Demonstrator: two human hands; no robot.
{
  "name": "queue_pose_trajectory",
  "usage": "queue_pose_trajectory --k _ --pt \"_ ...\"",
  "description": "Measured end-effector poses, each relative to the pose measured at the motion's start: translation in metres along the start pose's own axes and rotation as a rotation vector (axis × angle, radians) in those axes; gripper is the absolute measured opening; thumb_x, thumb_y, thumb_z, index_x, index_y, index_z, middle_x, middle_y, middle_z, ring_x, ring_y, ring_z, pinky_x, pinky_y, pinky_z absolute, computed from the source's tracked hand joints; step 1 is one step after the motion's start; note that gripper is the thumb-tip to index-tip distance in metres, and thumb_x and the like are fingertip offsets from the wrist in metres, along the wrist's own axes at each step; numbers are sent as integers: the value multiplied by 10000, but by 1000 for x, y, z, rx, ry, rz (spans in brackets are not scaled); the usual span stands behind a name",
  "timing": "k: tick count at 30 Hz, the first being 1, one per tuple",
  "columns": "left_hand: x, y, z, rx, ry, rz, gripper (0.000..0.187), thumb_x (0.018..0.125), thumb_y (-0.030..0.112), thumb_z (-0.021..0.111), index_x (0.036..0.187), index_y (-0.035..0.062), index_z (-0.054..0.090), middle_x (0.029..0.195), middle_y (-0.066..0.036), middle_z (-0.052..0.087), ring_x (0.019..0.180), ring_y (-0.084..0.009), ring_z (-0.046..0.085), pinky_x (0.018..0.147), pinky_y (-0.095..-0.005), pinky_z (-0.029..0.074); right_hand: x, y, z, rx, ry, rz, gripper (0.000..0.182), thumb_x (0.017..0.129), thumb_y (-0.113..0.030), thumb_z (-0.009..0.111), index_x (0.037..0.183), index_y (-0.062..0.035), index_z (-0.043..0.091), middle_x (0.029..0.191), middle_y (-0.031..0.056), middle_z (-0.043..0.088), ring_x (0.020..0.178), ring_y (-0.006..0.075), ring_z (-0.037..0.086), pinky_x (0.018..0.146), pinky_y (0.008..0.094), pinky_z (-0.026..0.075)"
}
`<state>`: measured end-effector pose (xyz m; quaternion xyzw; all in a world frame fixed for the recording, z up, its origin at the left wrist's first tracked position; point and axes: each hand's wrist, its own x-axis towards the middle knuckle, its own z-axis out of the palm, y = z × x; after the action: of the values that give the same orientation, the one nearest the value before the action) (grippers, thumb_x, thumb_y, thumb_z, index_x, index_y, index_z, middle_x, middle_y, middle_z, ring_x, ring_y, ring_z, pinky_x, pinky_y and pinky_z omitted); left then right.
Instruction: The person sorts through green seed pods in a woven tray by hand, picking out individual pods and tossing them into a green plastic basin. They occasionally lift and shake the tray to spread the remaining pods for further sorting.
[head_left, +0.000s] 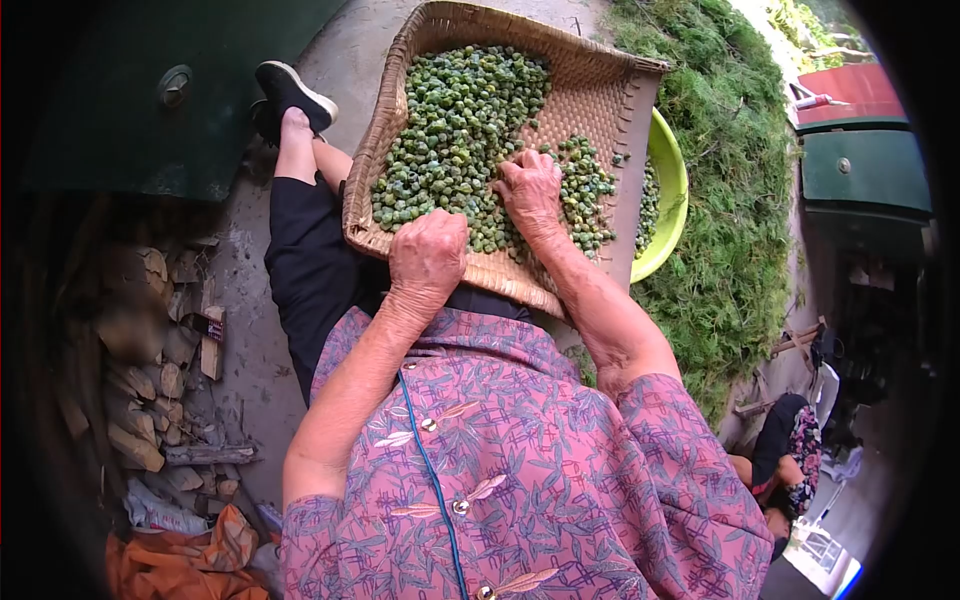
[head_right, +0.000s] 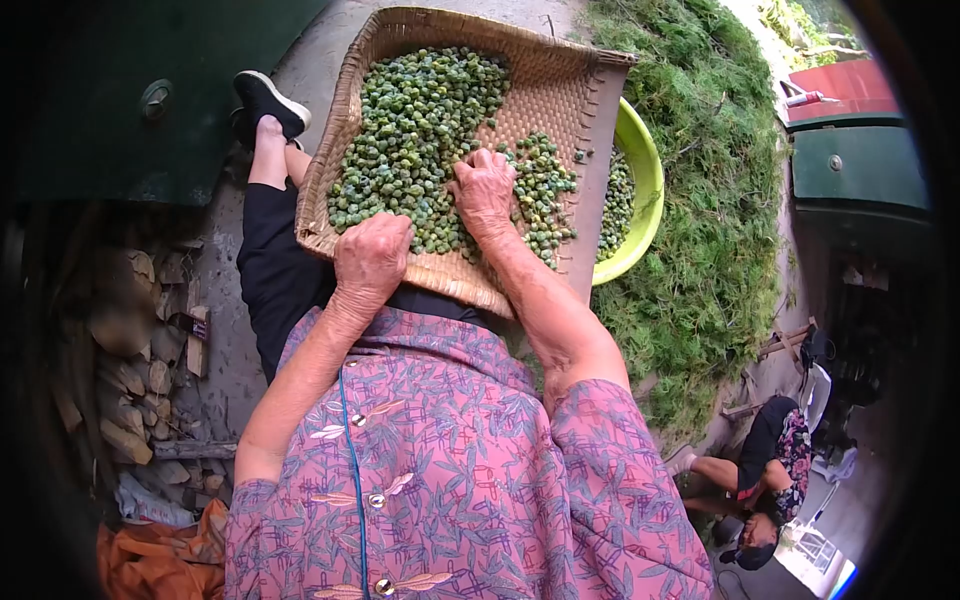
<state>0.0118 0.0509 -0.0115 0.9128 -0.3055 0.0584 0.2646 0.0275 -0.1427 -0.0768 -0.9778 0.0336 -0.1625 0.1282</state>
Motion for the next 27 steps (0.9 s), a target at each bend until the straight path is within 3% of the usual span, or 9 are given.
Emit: queue_pose_trajectory --k 4,6,13,18,24,26,27 --pt "0 0 0 7 -1 2 95 793 136 629 755 79 564 698 -86 547 681 -272 602 599 -387 483 3 4 10 -44 -74 -7 206 659 -230 767 820 -137 678 904 41 542 920 258 492 782 410 377" --pt "-1 0 1 0 6 1 95 794 137 628 753 79 564 697 -86 547 680 -273 602 600 -389 482 3 6 14 -24 13 -76 72 668 -153 662 724 -109 651 859 62 538 889 264 503 747 402 375" --pt "-1 -1 1 -9 2 2 100 799 144 623 753 79 563 695 -90 546 680 -277 600 600 -395 478 0 11 13 -91 28 -169 50 693 -113 628 723 -81 604 844 89 533 879 279 503 751 411 379" --pt "-2 -2 0 -21 3 8 102 797 143 621 752 76 558 700 -92 549 680 -279 600 597 -395 479 -12 42 -40 150 192 106 81 793 -125 635 795 -53 598 842 115 559 855 291 520 781 404 415" --pt "0 0 0 -35 7 12 103 796 150 625 761 75 564 714 -90 559 684 -278 600 599 -391 482 -82 145 -133 -94 375 415 106 816 -151 633 814 -52 595 855 96 558 861 259 523 823 386 417" --pt "0 1 -1 -12 6 9 99 793 153 632 773 76 573 718 -89 560 688 -276 601 603 -393 483 -127 184 -146 -225 332 523 93 819 -148 628 787 -65 602 863 97 548 846 255 527 819 387 431" --pt "0 1 -1 -15 5 9 99 793 153 632 773 76 573 718 -89 560 688 -276 601 603 -393 483 -150 195 -153 -324 137 620 71 815 -140 628 805 -70 626 882 109 577 859 261 553 807 390 446"
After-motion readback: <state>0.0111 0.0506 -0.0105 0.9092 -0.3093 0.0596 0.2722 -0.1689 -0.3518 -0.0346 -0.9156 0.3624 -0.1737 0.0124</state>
